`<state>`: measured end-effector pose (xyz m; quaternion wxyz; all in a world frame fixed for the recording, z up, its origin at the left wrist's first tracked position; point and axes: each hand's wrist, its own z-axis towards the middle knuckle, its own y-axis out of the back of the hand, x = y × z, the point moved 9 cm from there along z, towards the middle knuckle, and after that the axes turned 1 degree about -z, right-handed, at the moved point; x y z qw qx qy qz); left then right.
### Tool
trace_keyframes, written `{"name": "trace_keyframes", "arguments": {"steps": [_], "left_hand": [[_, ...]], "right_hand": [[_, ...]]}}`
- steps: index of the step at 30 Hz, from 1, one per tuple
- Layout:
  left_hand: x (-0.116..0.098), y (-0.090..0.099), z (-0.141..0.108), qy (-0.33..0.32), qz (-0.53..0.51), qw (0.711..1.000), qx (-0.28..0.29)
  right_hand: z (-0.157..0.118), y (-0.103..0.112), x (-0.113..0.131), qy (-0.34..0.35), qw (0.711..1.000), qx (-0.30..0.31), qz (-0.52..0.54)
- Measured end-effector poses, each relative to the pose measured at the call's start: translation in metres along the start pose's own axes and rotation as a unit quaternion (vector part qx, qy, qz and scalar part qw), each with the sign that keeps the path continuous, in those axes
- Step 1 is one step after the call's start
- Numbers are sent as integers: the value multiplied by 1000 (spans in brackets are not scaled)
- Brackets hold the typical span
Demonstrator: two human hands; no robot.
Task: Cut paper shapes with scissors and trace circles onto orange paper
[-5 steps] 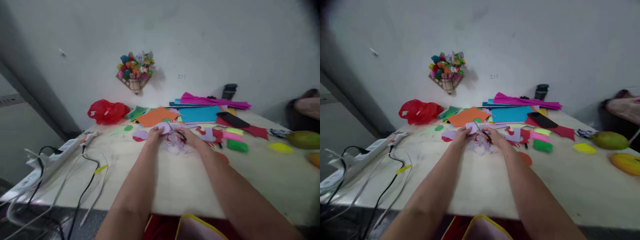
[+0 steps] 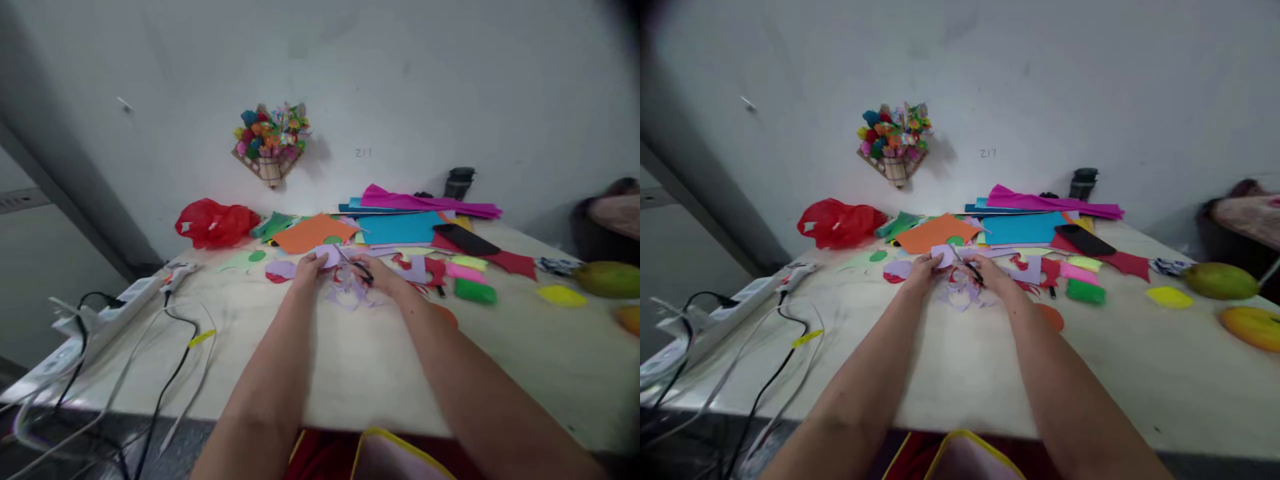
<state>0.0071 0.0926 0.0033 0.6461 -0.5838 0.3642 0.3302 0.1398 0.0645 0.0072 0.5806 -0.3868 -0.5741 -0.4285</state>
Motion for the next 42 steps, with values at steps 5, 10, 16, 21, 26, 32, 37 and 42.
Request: {"name": "trace_keyframes", "arguments": {"steps": [5, 10, 16, 21, 26, 32, 37, 42], "left_hand": [[0, 4, 3, 2, 11, 1000, 1], [0, 4, 4, -4, 10, 1000, 10], [-2, 5, 2, -3, 14, 1000, 2], [-2, 5, 1, -5, 13, 1000, -1], [-2, 7, 4, -12, 17, 1000, -2], [1, 13, 9, -16, 27, 999, -6], [1, 18, 11, -20, 19, 999, -24], [-1, 17, 10, -26, 18, 999, -26]], "right_hand": [[0, 5, -2, -8, 999, -27, -43], [1, 6, -3, -2, 998, -23, -51], [0, 5, -2, -6, 998, -24, -52], [2, 5, -2, 0, 998, -23, -52], [0, 6, 0, 1, 997, -29, -67], [0, 5, 1, -4, 997, -29, -68], [-3, 5, 3, -10, 997, -30, -65], [-2, 5, 2, -2, 999, -15, -51]]}}
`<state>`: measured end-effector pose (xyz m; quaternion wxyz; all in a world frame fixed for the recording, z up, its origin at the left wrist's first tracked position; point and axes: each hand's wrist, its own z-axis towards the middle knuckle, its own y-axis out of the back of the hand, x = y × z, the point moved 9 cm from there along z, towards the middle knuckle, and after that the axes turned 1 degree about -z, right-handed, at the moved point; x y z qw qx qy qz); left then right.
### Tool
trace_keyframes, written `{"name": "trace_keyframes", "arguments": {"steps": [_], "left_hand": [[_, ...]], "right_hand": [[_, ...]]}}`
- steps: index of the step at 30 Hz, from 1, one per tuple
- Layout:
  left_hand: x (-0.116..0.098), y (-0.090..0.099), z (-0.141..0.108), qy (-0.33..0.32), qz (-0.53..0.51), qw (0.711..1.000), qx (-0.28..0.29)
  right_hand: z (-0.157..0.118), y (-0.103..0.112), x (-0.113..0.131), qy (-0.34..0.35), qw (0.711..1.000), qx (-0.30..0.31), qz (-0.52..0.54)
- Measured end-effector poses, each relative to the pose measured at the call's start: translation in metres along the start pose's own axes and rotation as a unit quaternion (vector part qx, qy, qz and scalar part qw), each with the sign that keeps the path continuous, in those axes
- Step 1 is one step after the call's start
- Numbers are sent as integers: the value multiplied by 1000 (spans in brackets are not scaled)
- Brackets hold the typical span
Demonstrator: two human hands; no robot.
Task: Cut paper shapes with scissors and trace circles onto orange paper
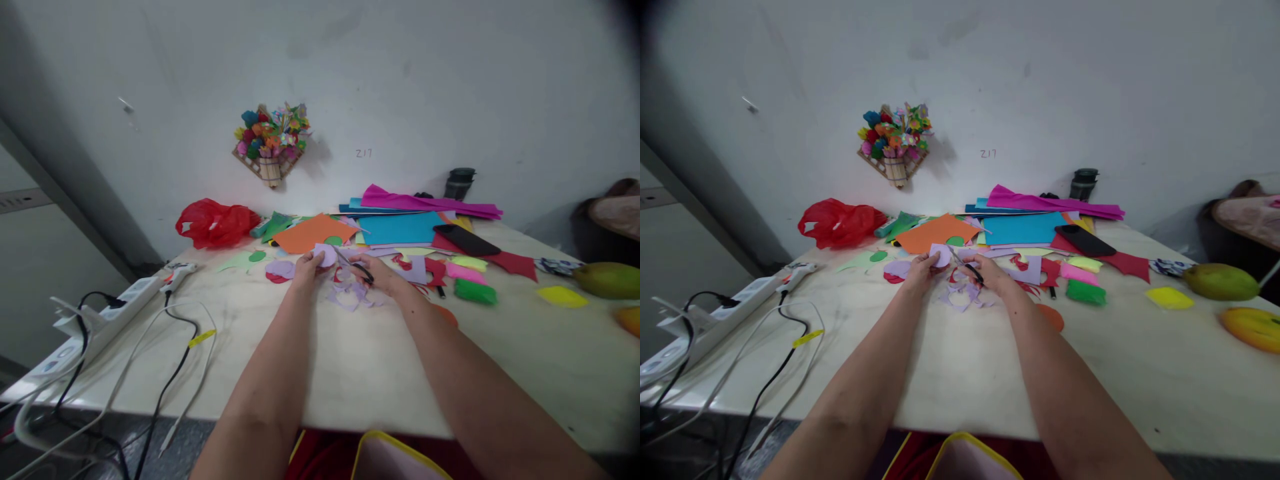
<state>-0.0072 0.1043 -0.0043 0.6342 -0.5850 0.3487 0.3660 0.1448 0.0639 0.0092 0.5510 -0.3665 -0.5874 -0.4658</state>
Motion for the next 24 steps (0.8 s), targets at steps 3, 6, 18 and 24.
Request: {"name": "trace_keyframes", "arguments": {"steps": [3, 6, 18, 24], "left_hand": [[0, -5, -2, 7, 3, 1000, 22], [0, -10, -5, 12, 4, 999, 44], [-1, -4, -3, 10, -31, 999, 4], [-3, -7, -7, 19, -24, 999, 10]], "right_hand": [[1, 0, -1, 2, 1000, 2, 1], [0, 1, -4, -10, 1000, -5, 4], [-1, 0, -6, -33, 999, -7, 9], [-2, -1, -6, -30, 999, 0, 24]]}}
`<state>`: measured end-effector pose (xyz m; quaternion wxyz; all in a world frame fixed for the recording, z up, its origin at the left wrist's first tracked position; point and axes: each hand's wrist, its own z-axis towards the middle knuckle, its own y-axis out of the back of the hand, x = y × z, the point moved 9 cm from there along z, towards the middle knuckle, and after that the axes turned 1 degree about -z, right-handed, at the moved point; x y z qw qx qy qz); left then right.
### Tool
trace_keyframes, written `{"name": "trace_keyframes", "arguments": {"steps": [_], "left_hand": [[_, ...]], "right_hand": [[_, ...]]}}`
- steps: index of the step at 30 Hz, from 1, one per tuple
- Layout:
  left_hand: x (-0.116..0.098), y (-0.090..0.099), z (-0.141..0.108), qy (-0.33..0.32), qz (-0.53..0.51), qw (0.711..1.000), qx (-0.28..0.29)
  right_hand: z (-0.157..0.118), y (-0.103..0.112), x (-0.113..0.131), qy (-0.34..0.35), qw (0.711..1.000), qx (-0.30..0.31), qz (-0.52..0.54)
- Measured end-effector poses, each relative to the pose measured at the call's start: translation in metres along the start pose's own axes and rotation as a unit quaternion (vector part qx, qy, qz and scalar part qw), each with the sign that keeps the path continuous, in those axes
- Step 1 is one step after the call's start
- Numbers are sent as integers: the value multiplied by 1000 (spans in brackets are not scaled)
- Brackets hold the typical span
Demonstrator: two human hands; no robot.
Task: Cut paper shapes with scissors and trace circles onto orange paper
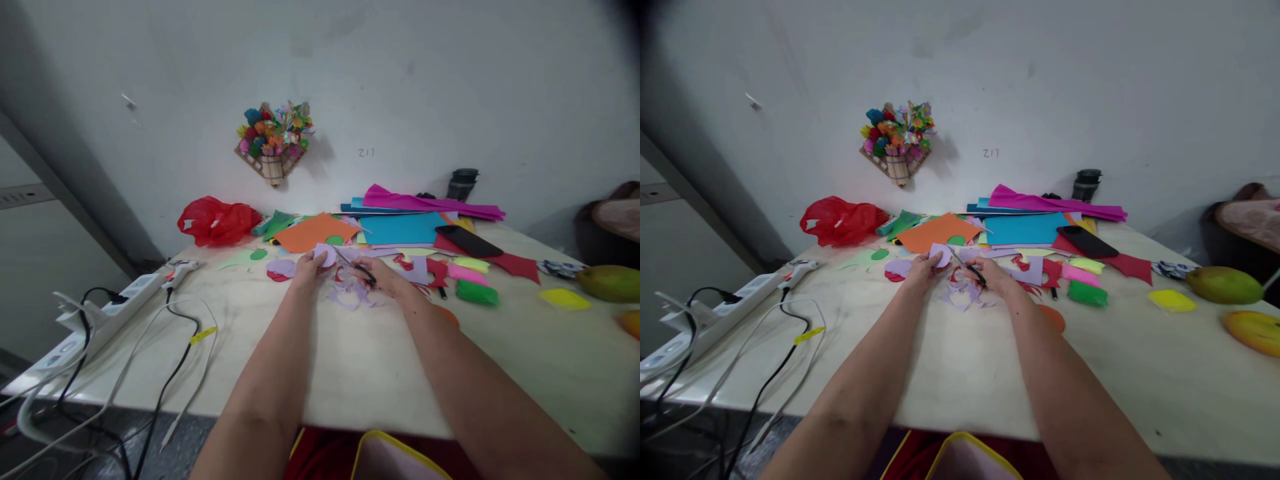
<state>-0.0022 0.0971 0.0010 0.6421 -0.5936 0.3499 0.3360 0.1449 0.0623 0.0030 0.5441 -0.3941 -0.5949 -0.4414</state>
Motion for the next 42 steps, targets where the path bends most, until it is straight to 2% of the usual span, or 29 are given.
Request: {"name": "trace_keyframes", "arguments": {"steps": [16, 31, 42], "left_hand": [[5, -5, 1, 9, 20, 999, 46], [4, -2, -1, 16, 12, 1000, 12], [1, -2, 0, 9, 4, 1000, 11]], "right_hand": [[-1, -1, 0, -3, 1000, 10, -13], [3, 2, 2, 28, 999, 0, -32], [4, 2, 1, 21, 999, -2, -44]]}}
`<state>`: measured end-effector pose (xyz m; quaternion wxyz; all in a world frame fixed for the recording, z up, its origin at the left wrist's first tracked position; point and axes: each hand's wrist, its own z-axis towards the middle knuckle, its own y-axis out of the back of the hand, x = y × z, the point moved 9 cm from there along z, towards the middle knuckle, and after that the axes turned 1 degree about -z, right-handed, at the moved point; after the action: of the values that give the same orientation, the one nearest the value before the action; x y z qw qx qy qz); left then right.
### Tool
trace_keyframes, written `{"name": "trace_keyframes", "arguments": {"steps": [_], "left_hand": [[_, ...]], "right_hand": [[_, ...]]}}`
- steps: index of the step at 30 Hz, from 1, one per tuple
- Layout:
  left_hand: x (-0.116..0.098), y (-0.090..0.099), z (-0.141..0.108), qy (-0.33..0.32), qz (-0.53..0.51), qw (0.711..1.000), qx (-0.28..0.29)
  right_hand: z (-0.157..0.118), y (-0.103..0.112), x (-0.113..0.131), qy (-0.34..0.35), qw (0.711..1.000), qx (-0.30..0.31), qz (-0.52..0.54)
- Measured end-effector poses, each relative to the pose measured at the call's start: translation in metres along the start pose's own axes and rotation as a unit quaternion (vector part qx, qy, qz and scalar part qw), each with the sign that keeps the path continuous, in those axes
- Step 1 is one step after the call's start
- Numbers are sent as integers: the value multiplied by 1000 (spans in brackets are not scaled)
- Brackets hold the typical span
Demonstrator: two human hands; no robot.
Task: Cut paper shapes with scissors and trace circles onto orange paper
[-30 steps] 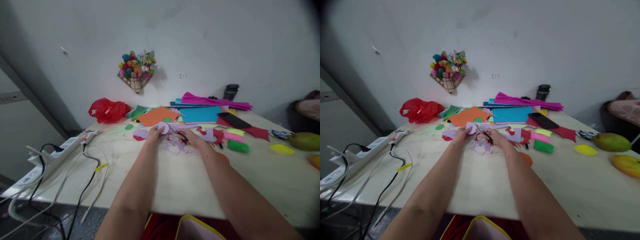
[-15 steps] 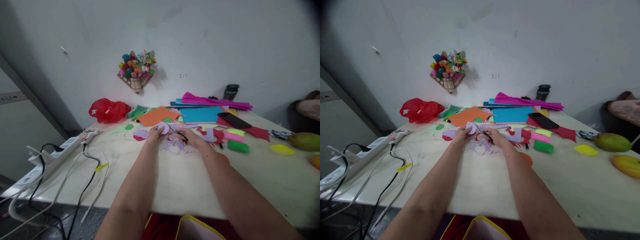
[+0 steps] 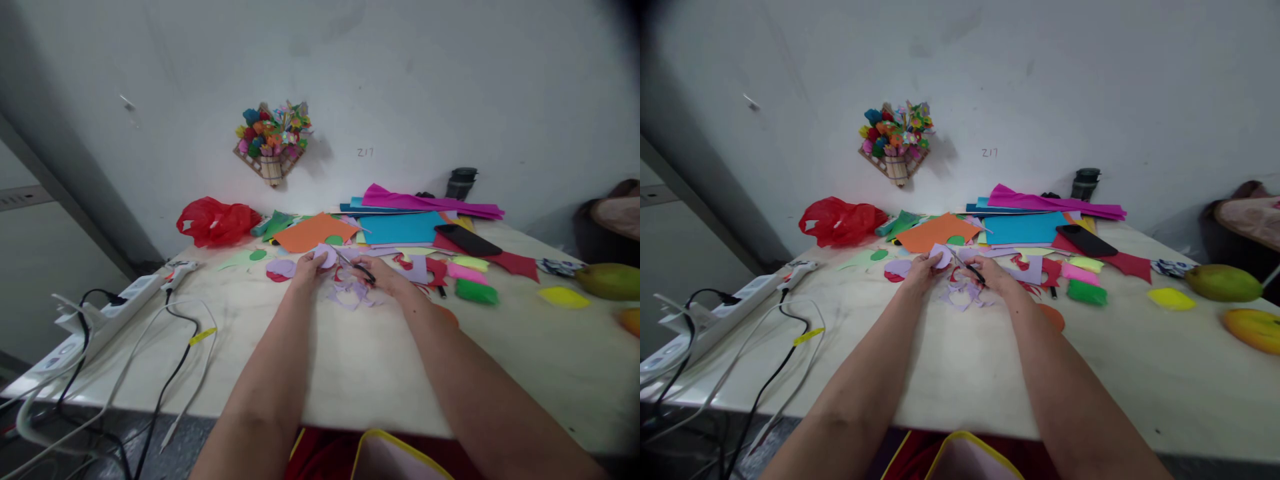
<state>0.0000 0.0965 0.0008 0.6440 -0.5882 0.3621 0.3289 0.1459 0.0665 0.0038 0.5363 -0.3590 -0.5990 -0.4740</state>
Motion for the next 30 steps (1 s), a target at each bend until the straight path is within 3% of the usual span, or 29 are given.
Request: {"name": "trace_keyframes", "arguments": {"steps": [14, 22, 30], "left_hand": [[0, 8, 5, -15, -2, 1000, -26], [-2, -5, 0, -2, 25, 998, 51], [0, 2, 1, 3, 19, 1000, -4]], "right_hand": [[-1, 1, 1, 6, 1000, 0, -3], [-2, 3, 3, 4, 1000, -23, 8], [-3, 1, 3, -2, 999, -24, 28]]}}
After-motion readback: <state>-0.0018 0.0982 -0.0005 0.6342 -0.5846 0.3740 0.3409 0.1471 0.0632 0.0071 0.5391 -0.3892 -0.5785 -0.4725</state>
